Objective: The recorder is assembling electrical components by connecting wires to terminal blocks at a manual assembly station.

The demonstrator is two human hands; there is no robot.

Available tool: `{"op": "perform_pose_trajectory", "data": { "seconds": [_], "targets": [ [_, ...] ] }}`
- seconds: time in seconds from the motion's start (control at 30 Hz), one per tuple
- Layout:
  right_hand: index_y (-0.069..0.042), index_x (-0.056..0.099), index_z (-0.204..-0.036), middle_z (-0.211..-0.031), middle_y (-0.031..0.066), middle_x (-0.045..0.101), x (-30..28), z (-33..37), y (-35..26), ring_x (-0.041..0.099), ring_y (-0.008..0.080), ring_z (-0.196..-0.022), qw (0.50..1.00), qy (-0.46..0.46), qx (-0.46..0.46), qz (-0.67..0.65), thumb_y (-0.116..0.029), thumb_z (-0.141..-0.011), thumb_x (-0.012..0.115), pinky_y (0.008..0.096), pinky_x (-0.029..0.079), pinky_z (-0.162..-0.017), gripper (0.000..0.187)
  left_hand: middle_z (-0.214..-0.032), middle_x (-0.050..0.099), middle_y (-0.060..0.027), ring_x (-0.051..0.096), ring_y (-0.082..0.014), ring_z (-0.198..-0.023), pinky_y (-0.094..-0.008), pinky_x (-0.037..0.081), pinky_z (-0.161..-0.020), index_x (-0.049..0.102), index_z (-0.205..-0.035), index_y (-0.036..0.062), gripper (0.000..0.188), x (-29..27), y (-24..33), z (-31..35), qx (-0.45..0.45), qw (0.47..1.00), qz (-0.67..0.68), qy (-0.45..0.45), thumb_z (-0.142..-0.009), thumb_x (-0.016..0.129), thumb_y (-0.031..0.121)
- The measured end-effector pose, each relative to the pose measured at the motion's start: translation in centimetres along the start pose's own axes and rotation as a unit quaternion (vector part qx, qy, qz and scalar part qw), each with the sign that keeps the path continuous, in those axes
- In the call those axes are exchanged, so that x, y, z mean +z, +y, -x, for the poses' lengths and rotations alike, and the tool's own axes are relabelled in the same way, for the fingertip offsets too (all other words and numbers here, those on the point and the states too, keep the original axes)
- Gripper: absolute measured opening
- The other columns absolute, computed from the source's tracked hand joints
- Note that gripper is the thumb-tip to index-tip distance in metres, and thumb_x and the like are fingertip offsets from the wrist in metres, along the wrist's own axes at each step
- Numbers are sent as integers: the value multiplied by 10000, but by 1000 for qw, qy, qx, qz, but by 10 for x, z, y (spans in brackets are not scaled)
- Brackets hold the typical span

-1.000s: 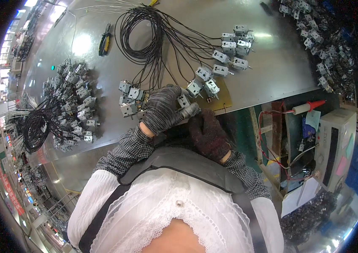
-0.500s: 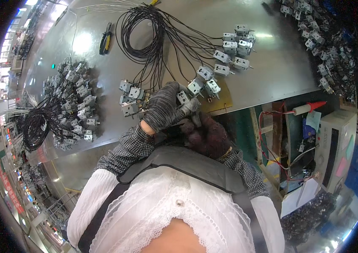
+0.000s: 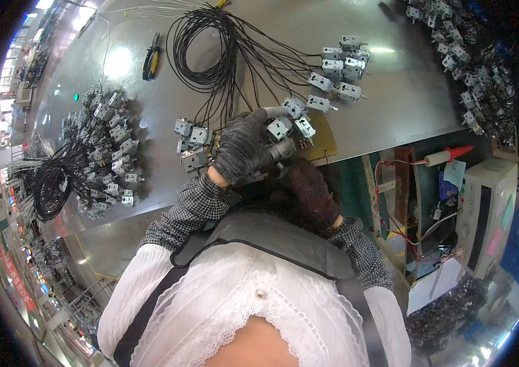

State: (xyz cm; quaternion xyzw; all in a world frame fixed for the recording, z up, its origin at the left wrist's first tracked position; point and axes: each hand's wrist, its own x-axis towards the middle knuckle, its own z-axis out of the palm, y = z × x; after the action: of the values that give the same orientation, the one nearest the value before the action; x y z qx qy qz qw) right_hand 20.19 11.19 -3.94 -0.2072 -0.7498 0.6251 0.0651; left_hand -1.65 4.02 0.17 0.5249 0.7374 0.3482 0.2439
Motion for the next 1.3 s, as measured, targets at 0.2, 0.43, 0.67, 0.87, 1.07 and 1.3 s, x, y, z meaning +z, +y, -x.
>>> {"op": "perform_pose_trajectory", "data": {
  "seconds": [0.2,0.43,0.67,0.87,1.07,1.3],
  "targets": [
    [4,612,-1180,-1172,231,646,6,-20,-26,659,420,-1020,950,39,-266,159,-49,-849,802,451,547,-872,385,-1223,708,-118,690,-166,-1086,-323,592,-900,587,-1412,12,464,5,-1,13,-22,897,428,106,-1027,723,233],
    [1,604,-1185,-1189,163,658,10,-35,-26,662,327,-1061,979,34,-104,-174,-138,-949,725,448,559,-953,299,-1177,699,-74,655,-98,-992,-263,565,-877,582,-1424,-8,435,13,-13,23,25,865,461,197,-1076,652,243],
    [-10,610,-1320,-1265,132,681,-18,-45,-22,667,207,-1125,945,161,17,-284,-183,-1106,511,364,555,-980,293,-936,769,-127,770,-234,-835,-356,606,-796,700,-1242,44,330,-11,-43,27,7,988,153,34,-1042,654,303],
    [-22,657,-1250,-1025,115,716,-21,-33,-54,699,192,-909,991,112,56,-50,-209,-1067,600,345,557,-810,269,-854,756,-123,762,-283,-797,-389,595,-731,723,-1193,85,358,-19,-28,21,7,997,-66,-42,-1007,693,389],
    [-38,690,-1139,-956,131,711,-11,-22,-51,699,238,-862,986,103,-54,119,-142,-996,685,364,539,-752,177,-805,743,-119,749,-296,-736,-412,585,-700,730,-1158,79,386,-15,-19,18,2,993,-116,-30,-985,714,423],
    [-35,657,-1140,-874,136,657,21,-14,-45,662,210,-835,971,124,54,-195,-168,-989,717,401,533,-721,210,-792,750,-132,748,-332,-746,-457,582,-718,736,-1055,52,544,-11,-21,17,-18,996,-79,-39,-938,706,581]
  ]
}}
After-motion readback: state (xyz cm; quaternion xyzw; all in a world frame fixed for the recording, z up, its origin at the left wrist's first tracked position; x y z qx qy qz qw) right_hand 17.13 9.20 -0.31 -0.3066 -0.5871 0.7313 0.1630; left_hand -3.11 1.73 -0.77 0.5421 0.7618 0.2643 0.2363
